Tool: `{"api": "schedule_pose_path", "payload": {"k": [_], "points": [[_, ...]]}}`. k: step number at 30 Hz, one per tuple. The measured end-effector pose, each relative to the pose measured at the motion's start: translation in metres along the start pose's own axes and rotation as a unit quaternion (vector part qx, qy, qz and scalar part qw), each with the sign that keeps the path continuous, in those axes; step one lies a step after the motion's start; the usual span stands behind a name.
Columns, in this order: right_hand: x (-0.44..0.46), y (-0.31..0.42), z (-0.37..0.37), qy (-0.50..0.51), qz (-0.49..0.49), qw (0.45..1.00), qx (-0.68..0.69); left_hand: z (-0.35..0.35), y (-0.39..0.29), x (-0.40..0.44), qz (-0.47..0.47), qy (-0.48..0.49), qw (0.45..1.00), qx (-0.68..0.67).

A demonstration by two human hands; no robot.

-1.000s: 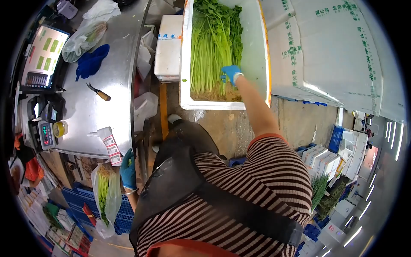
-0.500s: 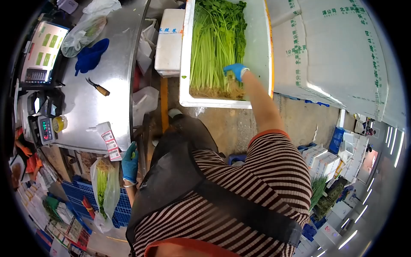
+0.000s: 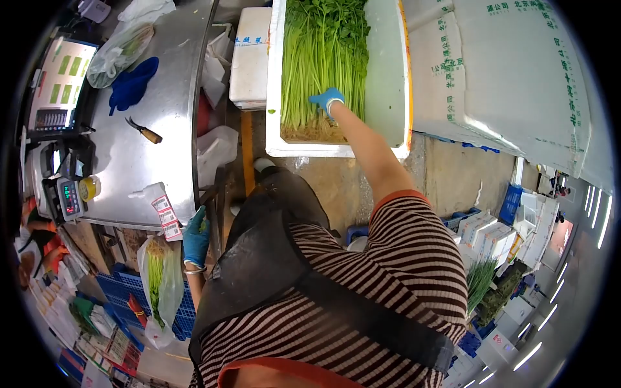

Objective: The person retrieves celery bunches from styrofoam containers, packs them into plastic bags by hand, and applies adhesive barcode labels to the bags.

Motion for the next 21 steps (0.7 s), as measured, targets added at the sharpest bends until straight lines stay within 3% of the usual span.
{"api": "schedule_pose_path", "payload": {"k": [4,5,6,7,8,10,13,16,17,20,21], "points": [[-0.013,0.017,0.014,0.105,-0.028,0.993,0.043,0.0,-0.005,0.003,-0.018,-0.01,1.0,0.012],[-0.054,0.04,0.04,0.135,-0.029,0.988,0.068,0.0,-0.004,0.003,-0.011,-0.011,1.0,0.011],[-0.032,0.025,0.044,0.204,0.043,0.976,0.06,0.001,-0.002,0.001,-0.003,-0.014,1.0,0.01],[-0.013,0.011,0.049,0.271,0.113,0.954,0.052,0.002,0.0,-0.002,-0.005,-0.021,1.0,0.015],[-0.024,0.013,0.055,0.291,0.067,0.934,0.196,0.002,0.004,-0.004,-0.008,-0.028,0.999,0.02],[-0.048,0.012,0.069,0.304,-0.031,0.829,0.469,0.001,0.011,-0.006,-0.004,-0.028,0.999,0.032],[-0.037,0.01,0.064,0.391,-0.051,0.746,0.537,-0.001,0.017,-0.009,0.015,-0.012,0.999,0.047],[-0.027,0.022,0.065,0.438,0.042,0.68,0.587,-0.001,0.017,-0.008,0.014,-0.006,0.999,0.049],[-0.046,0.037,0.073,0.351,0.029,0.749,0.562,-0.001,0.015,-0.006,0.006,-0.007,0.999,0.047],[-0.059,0.063,0.096,0.376,0.137,0.791,0.463,0.0,0.012,-0.002,-0.021,-0.014,0.998,0.051],[-0.086,0.082,0.117,0.331,0.173,0.82,0.434,-0.001,0.012,-0.001,-0.029,-0.016,0.998,0.053]]}}
Point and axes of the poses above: each hand's wrist, its own x-axis towards the middle knuckle, its own z-axis out of the back of the hand, y = z × x, the point moved 4 cm from there along x, towards the middle knuckle, and after that the axes turned 6 degrees about x, right-handed, at the moved point
